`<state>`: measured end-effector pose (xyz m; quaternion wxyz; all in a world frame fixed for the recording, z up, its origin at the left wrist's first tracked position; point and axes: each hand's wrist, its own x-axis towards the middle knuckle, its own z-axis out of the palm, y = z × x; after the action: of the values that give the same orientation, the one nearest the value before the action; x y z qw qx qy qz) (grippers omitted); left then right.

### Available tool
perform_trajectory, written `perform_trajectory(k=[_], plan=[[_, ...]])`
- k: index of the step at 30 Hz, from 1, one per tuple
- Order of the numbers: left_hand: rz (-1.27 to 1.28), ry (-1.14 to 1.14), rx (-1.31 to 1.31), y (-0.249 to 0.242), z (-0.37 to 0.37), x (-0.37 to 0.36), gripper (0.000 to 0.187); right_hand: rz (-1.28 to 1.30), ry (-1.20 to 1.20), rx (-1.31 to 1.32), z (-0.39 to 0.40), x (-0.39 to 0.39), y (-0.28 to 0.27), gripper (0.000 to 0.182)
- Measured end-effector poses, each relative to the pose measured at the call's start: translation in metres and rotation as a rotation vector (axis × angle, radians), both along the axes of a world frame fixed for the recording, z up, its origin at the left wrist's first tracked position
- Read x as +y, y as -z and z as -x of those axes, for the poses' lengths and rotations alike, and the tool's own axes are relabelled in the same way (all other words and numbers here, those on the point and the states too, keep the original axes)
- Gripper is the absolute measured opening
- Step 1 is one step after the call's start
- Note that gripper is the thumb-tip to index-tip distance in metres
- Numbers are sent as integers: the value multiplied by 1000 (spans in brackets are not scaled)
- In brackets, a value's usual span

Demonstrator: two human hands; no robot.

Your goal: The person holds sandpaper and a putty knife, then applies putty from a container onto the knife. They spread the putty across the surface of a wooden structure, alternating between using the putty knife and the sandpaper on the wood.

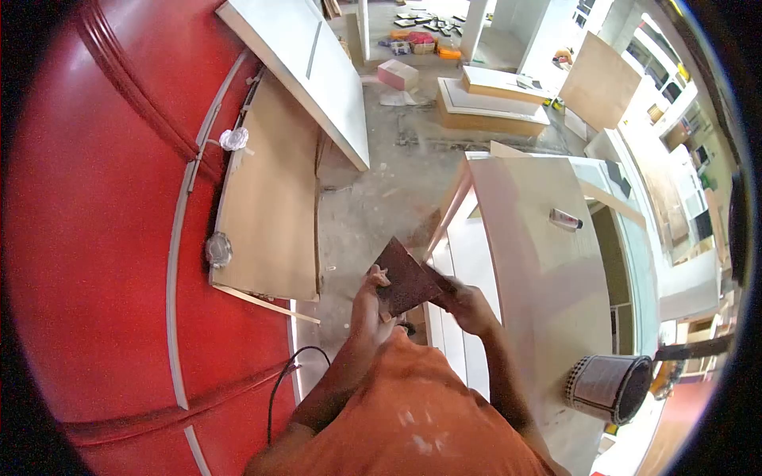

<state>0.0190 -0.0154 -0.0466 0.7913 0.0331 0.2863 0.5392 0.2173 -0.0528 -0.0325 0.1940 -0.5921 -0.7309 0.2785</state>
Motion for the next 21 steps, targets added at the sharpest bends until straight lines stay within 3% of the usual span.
perform_trajectory(k=[2, 4, 6, 7, 8, 9, 10, 11, 13, 14, 16, 17, 19, 20, 21], plan=[[57, -88, 313, 14, 11, 2, 36, 41, 268, 584, -11, -24, 11, 42], [23, 337, 644, 87, 55, 46, 37, 118, 400, 651, -18, -35, 23, 43], [-412, 593, 1874, 131, 94, 78, 43, 233, 642, 858, -14, -44, 11, 44], [-838, 654, 2379, 170, 126, 82, 45, 203, 673, 866, -8, -48, 12, 44], [-539, 628, 2169, 170, 132, 86, 42, 193, 741, 1059, -3, -51, 15, 43], [-606, 411, 1885, 144, 128, 85, 43, 169, 813, 1260, -4, -58, 20, 42], [-347, 339, 1755, 88, 100, 76, 46, 254, 847, 1339, -9, -67, 38, 38], [-404, 400, 1752, 66, 79, 66, 46, 392, 884, 1521, -3, -71, 9, 39], [-311, 167, 1381, 49, 45, 49, 51, 320, 1140, 1599, 9, -72, 17, 36], [-343, 203, 1380, 52, 27, 43, 51, 288, 1172, 1618, 10, -74, 15, 36], [-519, -276, 1606, 53, -2, 21, 53, 276, 974, 1510, 16, -84, 10, 30], [-547, -250, 1605, 47, -17, 9, 53, 257, 999, 1527, 14, -88, 14, 30], [-539, -22, 1306, 1, -38, -18, 52, 263, 839, 1099, 11, -93, 23, 35], [-732, 138, 1265, -8, -33, -25, 44, 136, 936, 1105, 13, -92, -16, 34], [-749, 156, 1256, -18, -26, -26, 44, 121, 956, 1108, 7, -91, -19, 34]])
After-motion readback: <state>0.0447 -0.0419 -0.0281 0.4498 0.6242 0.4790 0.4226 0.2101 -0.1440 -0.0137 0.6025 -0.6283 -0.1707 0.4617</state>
